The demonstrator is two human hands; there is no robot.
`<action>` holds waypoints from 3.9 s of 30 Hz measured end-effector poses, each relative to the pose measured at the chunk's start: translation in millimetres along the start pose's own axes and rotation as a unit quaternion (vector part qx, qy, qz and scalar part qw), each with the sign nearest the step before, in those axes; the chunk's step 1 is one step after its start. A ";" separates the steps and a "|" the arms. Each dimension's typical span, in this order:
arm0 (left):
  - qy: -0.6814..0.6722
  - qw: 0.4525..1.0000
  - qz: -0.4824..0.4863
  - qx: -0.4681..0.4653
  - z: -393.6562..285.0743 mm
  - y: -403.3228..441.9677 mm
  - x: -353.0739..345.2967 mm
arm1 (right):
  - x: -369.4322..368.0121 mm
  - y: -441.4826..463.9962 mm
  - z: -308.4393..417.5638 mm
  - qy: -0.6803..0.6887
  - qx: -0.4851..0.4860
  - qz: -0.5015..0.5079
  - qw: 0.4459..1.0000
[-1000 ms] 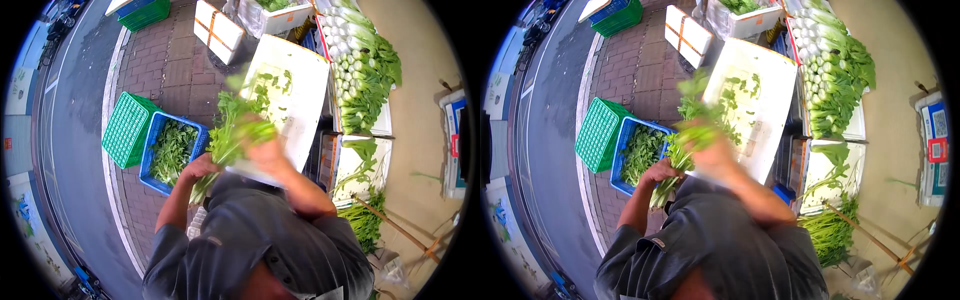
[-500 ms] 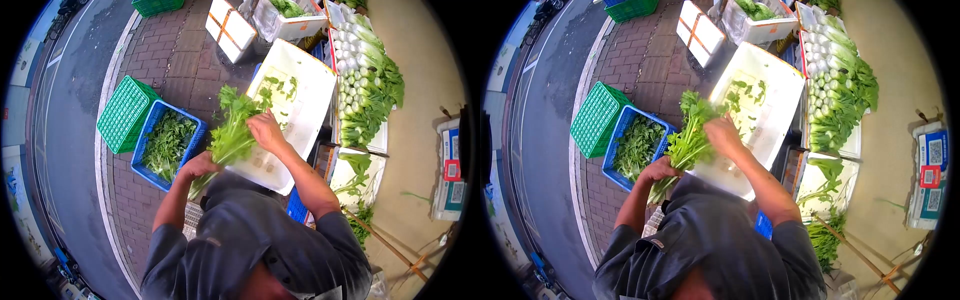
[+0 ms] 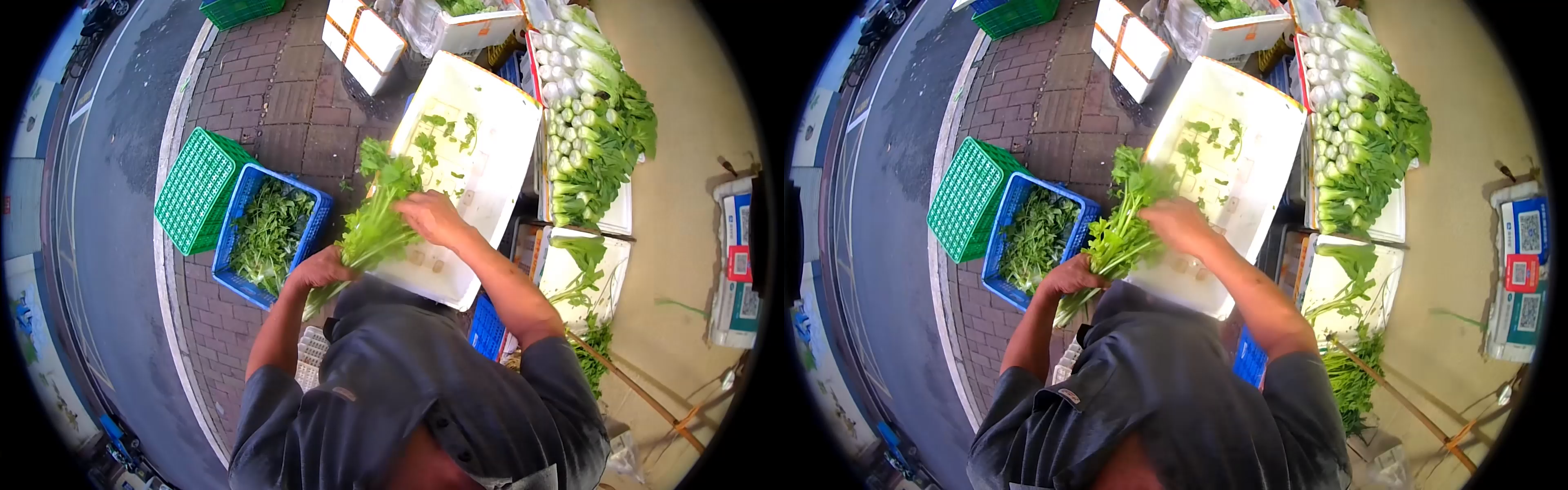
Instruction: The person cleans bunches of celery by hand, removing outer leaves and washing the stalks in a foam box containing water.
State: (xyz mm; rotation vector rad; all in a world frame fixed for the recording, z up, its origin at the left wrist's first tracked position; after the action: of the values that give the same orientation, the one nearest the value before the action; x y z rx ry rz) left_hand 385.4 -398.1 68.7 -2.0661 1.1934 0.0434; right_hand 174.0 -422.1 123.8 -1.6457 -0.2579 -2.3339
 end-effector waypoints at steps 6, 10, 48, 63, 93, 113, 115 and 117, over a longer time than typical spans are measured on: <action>0.062 0.998 0.012 -0.008 23.5 8.8 12.1 | -15.8 14.9 4.9 -0.077 0.080 0.151 0.982; 0.072 0.997 0.005 -0.019 23.2 7.9 12.7 | -28.2 17.3 4.9 -0.125 0.103 0.193 0.968; 0.178 0.982 -0.032 0.055 6.7 -20.7 20.6 | -16.5 -40.0 -60.9 0.100 -0.182 -0.161 0.965; -0.238 0.963 -0.121 -0.048 43.0 -120.0 89.1 | 10.6 -42.8 -91.8 0.525 -0.371 -0.399 0.654; -0.283 0.880 -0.312 -0.222 -149.1 110.3 40.6 | -37.7 33.6 24.9 0.377 -0.289 -0.053 0.878; -0.582 0.806 0.105 -0.027 -43.1 293.3 -98.3 | -114.2 -159.6 -38.8 0.928 -0.206 -0.053 0.307; -0.573 0.815 0.076 -0.037 -41.8 293.7 -96.3 | -117.2 -177.1 -38.7 0.896 -0.274 -0.046 0.345; -0.538 0.842 -0.034 -0.003 -60.0 267.1 -99.0 | -122.0 -199.5 -42.5 0.841 -0.368 -0.043 0.395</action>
State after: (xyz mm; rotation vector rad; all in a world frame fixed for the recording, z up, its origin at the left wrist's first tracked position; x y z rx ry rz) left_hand 107.1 -440.9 -5.3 -1.6178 0.3912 1.0287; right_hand 110.5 -231.3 -3.1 1.3823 1.1938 -2.8350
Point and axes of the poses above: each hand's wrist, its own y-axis towards the middle knuckle, its own x-axis out of the back of the hand, z = x × y, the point moved 8 cm from there along y, towards the middle knuckle, and after that the axes turned 14 degrees about -y, right-handed, at the moved point
